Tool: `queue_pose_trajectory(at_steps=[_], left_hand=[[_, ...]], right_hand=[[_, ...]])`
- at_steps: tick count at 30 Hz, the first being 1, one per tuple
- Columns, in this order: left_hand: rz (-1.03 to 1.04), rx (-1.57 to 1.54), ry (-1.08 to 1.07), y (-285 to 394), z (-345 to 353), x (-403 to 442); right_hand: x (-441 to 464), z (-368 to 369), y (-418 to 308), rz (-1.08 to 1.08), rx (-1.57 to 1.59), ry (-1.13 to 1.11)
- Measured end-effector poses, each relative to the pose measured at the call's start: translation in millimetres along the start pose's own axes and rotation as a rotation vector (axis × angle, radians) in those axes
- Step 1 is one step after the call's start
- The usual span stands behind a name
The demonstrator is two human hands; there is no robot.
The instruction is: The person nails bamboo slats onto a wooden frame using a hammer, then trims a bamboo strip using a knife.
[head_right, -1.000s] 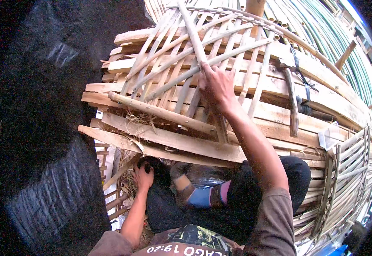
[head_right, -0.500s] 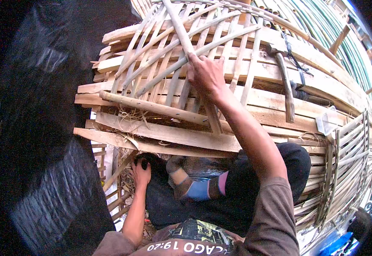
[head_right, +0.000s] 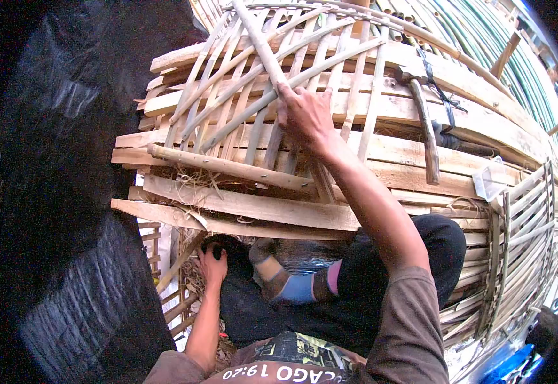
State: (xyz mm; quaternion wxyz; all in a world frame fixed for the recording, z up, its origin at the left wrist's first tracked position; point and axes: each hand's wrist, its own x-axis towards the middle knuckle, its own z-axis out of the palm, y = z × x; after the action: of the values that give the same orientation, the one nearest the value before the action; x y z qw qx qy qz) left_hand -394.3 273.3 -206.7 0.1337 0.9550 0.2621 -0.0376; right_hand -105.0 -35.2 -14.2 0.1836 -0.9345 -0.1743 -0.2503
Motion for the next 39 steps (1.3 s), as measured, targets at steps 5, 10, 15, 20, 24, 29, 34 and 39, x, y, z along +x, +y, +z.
queue_pose_trajectory(at_steps=[5,10,15,20,24,29,34,39], left_hand=[[-0.020,0.030,0.004,1.1,-0.3,-0.4],[-0.074,0.065,0.001,12.4,-9.1,-4.2],[-0.001,0.134,-0.010,14.0,-9.8,-10.1],[0.154,0.236,-0.025,26.6,-15.2,-20.4],[0.231,0.372,0.000,24.9,-9.7,-27.0],[0.297,0.394,-0.037,23.5,-7.3,-30.7],[0.347,0.437,0.001,38.5,-13.2,-46.6],[0.403,0.316,0.021,44.0,-21.4,-56.5]], right_hand=[[-0.3,1.7,1.3,0.011,0.019,-0.008],[-0.2,-0.4,0.8,0.015,0.036,-0.017],[-1.1,0.1,-0.4,0.045,0.046,-0.023],[-2.0,-4.0,-6.5,0.080,-0.011,-0.021],[-2.4,-1.0,-4.7,0.058,-0.073,0.041],[-4.3,-1.8,-7.4,0.086,-0.022,0.049],[-4.6,-1.5,-6.2,0.078,-0.035,0.053],[-6.1,0.7,-5.8,0.072,-0.055,0.088]])
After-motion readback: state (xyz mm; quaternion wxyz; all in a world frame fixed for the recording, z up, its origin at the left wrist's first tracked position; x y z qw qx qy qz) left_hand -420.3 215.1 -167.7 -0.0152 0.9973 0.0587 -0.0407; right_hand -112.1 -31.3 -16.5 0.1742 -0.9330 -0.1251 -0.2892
